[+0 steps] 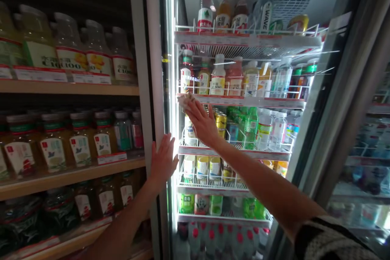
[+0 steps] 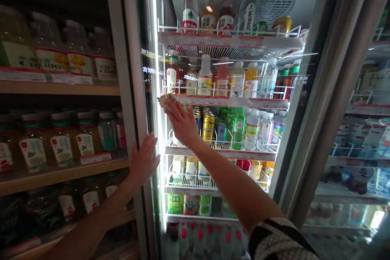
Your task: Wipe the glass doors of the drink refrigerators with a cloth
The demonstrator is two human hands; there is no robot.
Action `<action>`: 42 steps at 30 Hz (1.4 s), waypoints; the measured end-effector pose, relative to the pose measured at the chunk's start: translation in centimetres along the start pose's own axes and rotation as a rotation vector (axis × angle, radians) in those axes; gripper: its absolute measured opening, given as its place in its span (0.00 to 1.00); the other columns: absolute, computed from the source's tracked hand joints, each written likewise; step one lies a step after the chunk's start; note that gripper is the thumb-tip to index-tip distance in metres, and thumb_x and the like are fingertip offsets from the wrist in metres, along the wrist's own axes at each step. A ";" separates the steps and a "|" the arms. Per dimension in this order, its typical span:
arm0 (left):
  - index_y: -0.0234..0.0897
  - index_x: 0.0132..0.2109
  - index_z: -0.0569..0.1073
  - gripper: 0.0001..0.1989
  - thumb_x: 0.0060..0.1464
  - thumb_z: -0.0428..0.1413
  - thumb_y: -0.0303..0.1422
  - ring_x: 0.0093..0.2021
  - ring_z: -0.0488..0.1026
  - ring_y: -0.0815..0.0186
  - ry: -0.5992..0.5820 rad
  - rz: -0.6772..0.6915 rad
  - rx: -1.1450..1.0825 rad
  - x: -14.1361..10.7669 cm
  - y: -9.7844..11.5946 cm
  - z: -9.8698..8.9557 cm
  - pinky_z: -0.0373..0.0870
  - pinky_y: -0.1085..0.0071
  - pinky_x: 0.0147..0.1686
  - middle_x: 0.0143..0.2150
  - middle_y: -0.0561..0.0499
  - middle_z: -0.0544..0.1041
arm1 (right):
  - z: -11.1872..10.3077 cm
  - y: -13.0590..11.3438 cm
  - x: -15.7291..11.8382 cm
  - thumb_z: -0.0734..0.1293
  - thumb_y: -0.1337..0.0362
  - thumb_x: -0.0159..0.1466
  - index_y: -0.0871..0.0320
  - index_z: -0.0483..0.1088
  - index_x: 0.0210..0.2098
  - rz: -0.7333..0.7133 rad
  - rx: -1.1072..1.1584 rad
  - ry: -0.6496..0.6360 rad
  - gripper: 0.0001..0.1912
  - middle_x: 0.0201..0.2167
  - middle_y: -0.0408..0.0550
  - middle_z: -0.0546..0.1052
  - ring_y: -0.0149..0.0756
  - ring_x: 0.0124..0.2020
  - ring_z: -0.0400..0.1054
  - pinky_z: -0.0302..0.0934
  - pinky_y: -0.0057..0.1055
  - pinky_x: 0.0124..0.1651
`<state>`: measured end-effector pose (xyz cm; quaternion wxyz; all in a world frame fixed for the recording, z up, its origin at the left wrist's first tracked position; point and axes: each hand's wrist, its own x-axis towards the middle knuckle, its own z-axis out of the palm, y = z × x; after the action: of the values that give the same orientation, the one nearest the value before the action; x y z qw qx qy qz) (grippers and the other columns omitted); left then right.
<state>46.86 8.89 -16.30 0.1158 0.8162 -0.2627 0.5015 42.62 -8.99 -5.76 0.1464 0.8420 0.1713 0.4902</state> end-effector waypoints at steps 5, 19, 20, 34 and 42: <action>0.30 0.63 0.56 0.29 0.54 0.46 0.27 0.65 0.56 0.54 0.033 0.027 0.073 -1.2 -1.6 -0.2 0.44 0.46 0.64 0.64 0.37 0.59 | 1.0 -2.0 0.6 0.56 0.72 0.62 0.55 0.52 0.64 -0.369 0.026 -0.065 0.31 0.67 0.43 0.54 0.38 0.68 0.42 0.28 0.48 0.70; 0.33 0.66 0.46 0.33 0.53 0.45 0.27 0.65 0.55 0.57 0.339 0.079 0.214 7.9 -2.8 -5.4 0.39 0.52 0.66 0.65 0.39 0.59 | -2.9 2.3 9.0 0.57 0.72 0.62 0.52 0.55 0.62 -0.464 -0.086 0.152 0.29 0.66 0.43 0.55 0.38 0.66 0.47 0.38 0.48 0.68; 0.33 0.66 0.46 0.34 0.53 0.45 0.27 0.65 0.55 0.57 0.355 0.082 0.222 8.6 -2.6 -5.7 0.39 0.52 0.65 0.65 0.39 0.59 | -3.3 3.1 9.6 0.57 0.71 0.62 0.52 0.56 0.62 -0.429 -0.091 0.168 0.28 0.66 0.43 0.56 0.39 0.66 0.48 0.38 0.50 0.68; 0.36 0.66 0.49 0.28 0.60 0.42 0.35 0.65 0.55 0.57 0.437 0.101 0.179 14.8 0.0 -6.3 0.41 0.51 0.64 0.65 0.39 0.59 | -7.5 11.1 10.0 0.58 0.71 0.62 0.49 0.52 0.63 -0.201 -0.132 0.286 0.31 0.66 0.45 0.55 0.42 0.67 0.44 0.36 0.53 0.67; 0.34 0.65 0.54 0.28 0.61 0.40 0.41 0.66 0.53 0.54 0.374 0.061 0.098 19.5 3.1 -6.7 0.43 0.46 0.63 0.66 0.39 0.56 | -9.3 17.9 6.3 0.57 0.69 0.61 0.50 0.55 0.62 -0.051 -0.225 0.392 0.29 0.66 0.47 0.56 0.42 0.67 0.45 0.38 0.51 0.66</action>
<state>47.09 3.25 3.79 0.1074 0.7051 -0.2366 0.6597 39.93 -21.64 10.99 0.2158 0.7043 0.1618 0.6567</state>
